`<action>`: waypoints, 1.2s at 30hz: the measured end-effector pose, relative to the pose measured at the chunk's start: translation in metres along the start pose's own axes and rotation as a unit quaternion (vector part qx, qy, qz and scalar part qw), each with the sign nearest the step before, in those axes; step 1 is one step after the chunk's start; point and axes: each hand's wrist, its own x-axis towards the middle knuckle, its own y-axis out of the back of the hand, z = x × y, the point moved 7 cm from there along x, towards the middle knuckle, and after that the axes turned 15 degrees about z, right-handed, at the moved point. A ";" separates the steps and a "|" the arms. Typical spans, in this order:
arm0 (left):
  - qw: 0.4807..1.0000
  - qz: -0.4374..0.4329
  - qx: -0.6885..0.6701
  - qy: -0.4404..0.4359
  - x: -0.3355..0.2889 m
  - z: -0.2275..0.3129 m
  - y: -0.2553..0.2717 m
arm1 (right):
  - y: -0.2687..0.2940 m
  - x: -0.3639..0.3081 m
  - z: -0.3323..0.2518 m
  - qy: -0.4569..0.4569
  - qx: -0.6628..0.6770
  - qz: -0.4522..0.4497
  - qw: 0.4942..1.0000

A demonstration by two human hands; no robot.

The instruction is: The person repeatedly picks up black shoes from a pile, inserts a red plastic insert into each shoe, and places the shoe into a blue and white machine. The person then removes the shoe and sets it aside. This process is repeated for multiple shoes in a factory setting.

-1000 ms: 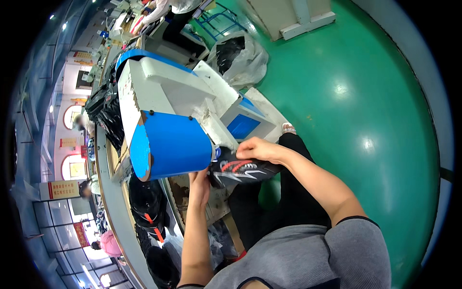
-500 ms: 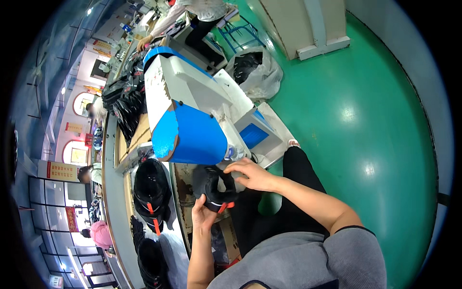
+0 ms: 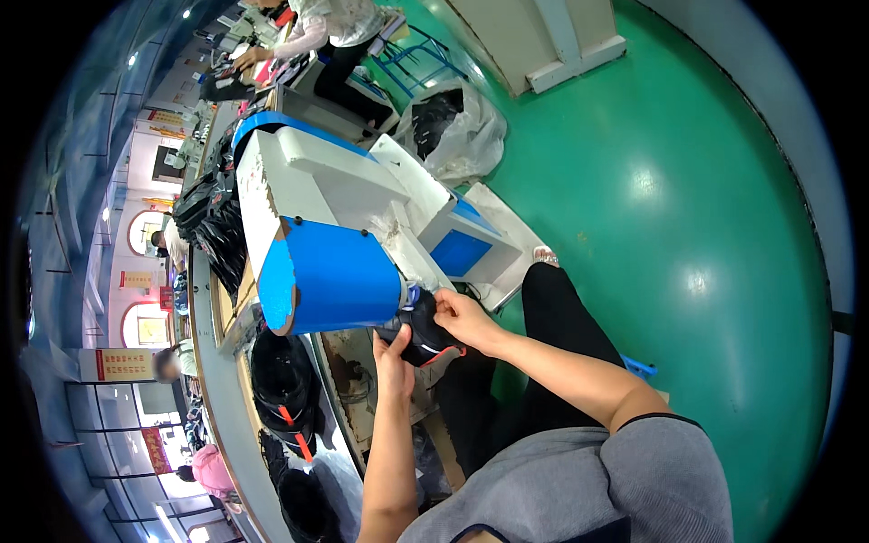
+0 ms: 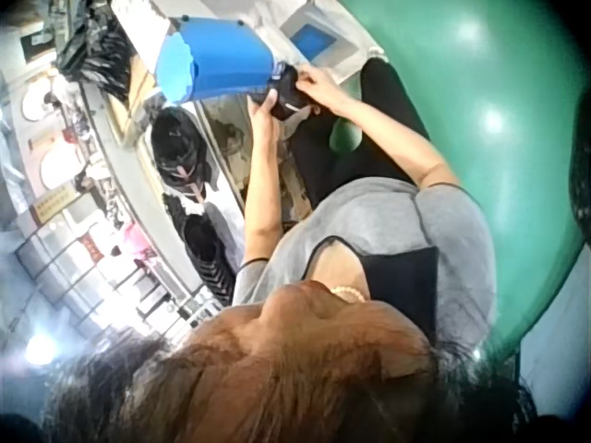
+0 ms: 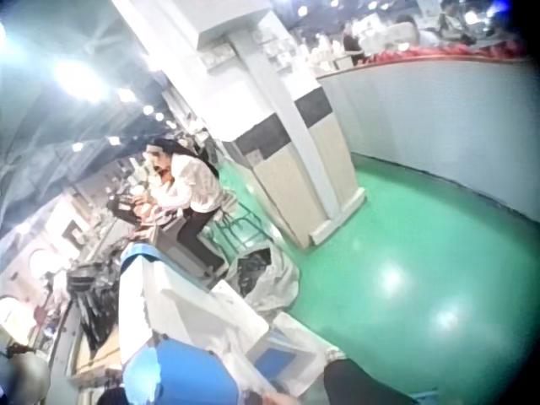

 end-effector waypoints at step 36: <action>0.988 -0.005 0.144 -0.048 -0.106 -0.008 0.064 | -0.021 -0.071 -0.038 0.157 -0.172 -0.054 0.971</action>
